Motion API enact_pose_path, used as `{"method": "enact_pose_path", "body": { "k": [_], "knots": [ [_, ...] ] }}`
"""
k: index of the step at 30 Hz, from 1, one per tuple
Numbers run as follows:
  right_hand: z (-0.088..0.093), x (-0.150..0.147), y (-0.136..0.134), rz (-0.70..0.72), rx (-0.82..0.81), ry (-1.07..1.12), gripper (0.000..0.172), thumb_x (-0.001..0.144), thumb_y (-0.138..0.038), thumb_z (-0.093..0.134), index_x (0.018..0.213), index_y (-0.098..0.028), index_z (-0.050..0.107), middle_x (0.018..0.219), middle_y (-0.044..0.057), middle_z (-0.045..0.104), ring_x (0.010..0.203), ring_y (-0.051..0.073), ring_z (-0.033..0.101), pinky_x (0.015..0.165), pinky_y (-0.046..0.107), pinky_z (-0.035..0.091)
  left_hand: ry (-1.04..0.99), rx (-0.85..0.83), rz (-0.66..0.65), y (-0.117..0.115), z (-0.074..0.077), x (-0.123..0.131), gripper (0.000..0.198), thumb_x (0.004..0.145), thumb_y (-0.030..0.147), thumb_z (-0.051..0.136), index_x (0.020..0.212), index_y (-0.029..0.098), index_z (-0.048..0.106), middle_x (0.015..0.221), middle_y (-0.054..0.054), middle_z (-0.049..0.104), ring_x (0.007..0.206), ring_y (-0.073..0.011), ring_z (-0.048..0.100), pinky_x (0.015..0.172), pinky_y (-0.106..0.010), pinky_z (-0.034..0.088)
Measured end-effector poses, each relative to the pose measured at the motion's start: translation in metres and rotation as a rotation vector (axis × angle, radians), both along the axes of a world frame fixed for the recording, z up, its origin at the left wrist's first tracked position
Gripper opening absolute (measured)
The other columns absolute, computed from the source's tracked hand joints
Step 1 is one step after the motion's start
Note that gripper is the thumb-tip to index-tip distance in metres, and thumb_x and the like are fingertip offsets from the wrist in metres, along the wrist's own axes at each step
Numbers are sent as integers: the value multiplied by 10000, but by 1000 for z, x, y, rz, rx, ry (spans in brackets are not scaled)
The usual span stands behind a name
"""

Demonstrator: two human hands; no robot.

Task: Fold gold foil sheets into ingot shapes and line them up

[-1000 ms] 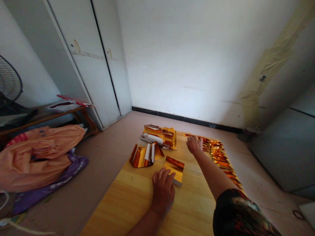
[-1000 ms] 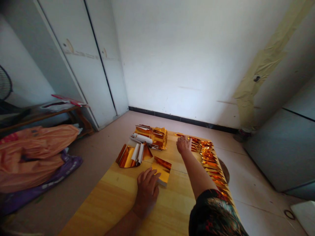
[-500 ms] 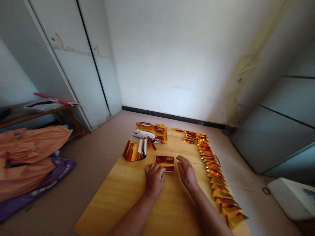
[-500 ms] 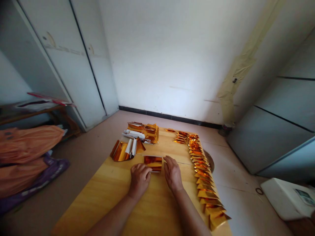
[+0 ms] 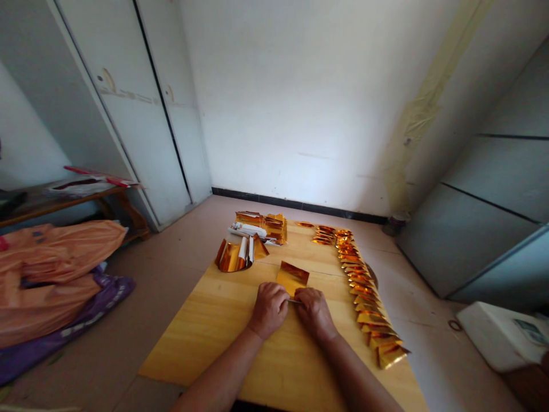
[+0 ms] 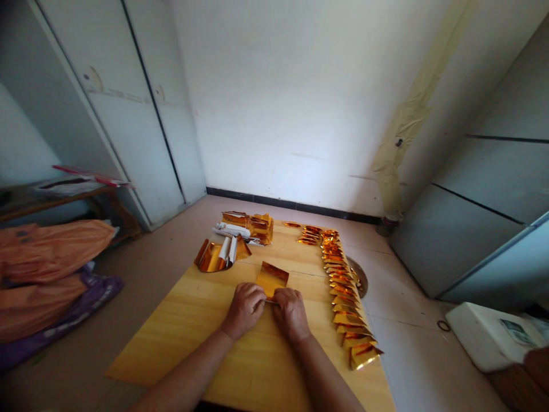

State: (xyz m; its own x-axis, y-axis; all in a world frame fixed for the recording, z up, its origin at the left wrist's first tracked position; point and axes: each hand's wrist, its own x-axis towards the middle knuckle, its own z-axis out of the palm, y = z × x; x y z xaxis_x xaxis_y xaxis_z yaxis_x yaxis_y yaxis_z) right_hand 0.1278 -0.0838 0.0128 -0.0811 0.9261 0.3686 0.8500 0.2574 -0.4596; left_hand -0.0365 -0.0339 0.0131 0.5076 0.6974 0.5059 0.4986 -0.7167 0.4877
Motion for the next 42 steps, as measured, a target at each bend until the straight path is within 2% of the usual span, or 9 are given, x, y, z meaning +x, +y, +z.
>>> {"method": "enact_pose_path", "body": {
  "k": [7, 13, 16, 21, 26, 30, 33, 36, 42],
  "knots": [
    [5, 18, 10, -35, -183, 298, 195, 825, -298, 473, 832, -189, 635, 757, 13, 658, 709, 157, 579, 653, 234, 395, -370, -537, 6, 21, -11, -3, 471, 712, 151, 531, 1183, 167, 547, 1020, -52, 676, 896, -168, 632, 817, -281, 499],
    [-3, 24, 24, -167, -227, 464, 213, 767, -370, 505, 658, -190, 538, 558, -57, 464, 562, 108, 412, 523, 208, 286, -351, -557, 67, 25, -15, 2, 468, 651, 88, 517, 1103, 187, 586, 1062, -29, 676, 922, -161, 624, 838, -273, 486],
    [-2, 17, 23, -123, -240, 699, 217, 733, -395, 548, 671, -188, 533, 559, -61, 449, 554, 101, 389, 512, 206, 288, -443, -596, 54, 24, -11, 1, 484, 675, 104, 511, 1154, 170, 537, 835, 3, 674, 730, -130, 611, 713, -243, 481],
    [20, -7, 7, 94, -399, 1114, 263, 625, -386, 692, 700, -174, 555, 592, -45, 528, 540, 92, 439, 530, 205, 352, -573, -498, 67, 27, 25, -6, 539, 771, 175, 476, 1304, 175, 402, 715, 39, 590, 619, -110, 540, 634, -226, 435],
    [47, -20, -7, 450, -656, 1176, 430, 538, -329, 771, 904, -147, 639, 788, 2, 634, 697, 119, 542, 669, 227, 421, -75, -50, -143, 28, 77, -4, 451, 698, 16, 404, 1015, 228, 645, 930, -16, 679, 895, -172, 578, 1000, -422, 319],
    [50, -22, -8, 268, -576, 1201, 300, 640, -395, 687, 789, -141, 629, 649, -19, 596, 577, 92, 504, 561, 201, 412, 128, 86, -240, 20, 93, 5, 591, 656, -29, 405, 1118, 273, 615, 899, -6, 676, 858, -168, 576, 1028, -475, 275],
    [39, -24, -7, 68, -465, 1167, 246, 643, -373, 668, 676, -147, 575, 525, -45, 529, 467, 73, 439, 451, 184, 365, 87, 140, -170, 9, 82, 12, 627, 666, -15, 426, 1215, 259, 553, 1083, -46, 631, 1057, -209, 522, 1040, -480, 294],
    [26, -24, -11, -175, -364, 1252, 271, 624, -342, 661, 795, -151, 572, 565, -42, 563, 453, 86, 470, 400, 186, 371, -19, 135, -93, -6, 55, 11, 616, 682, 3, 436, 1252, 224, 517, 1192, -74, 572, 1145, -228, 472, 1027, -459, 355],
    [14, -23, -33, -418, -347, 1434, 700, 571, -320, 720, 1202, -156, 464, 750, 5, 656, 524, 142, 589, 428, 227, 475, 148, 13, -281, -38, 4, 0, 803, 592, -3, 492, 1359, 215, 398, 1424, -92, 386, 1298, -269, 349, 1078, -503, 331]
  ]
}}
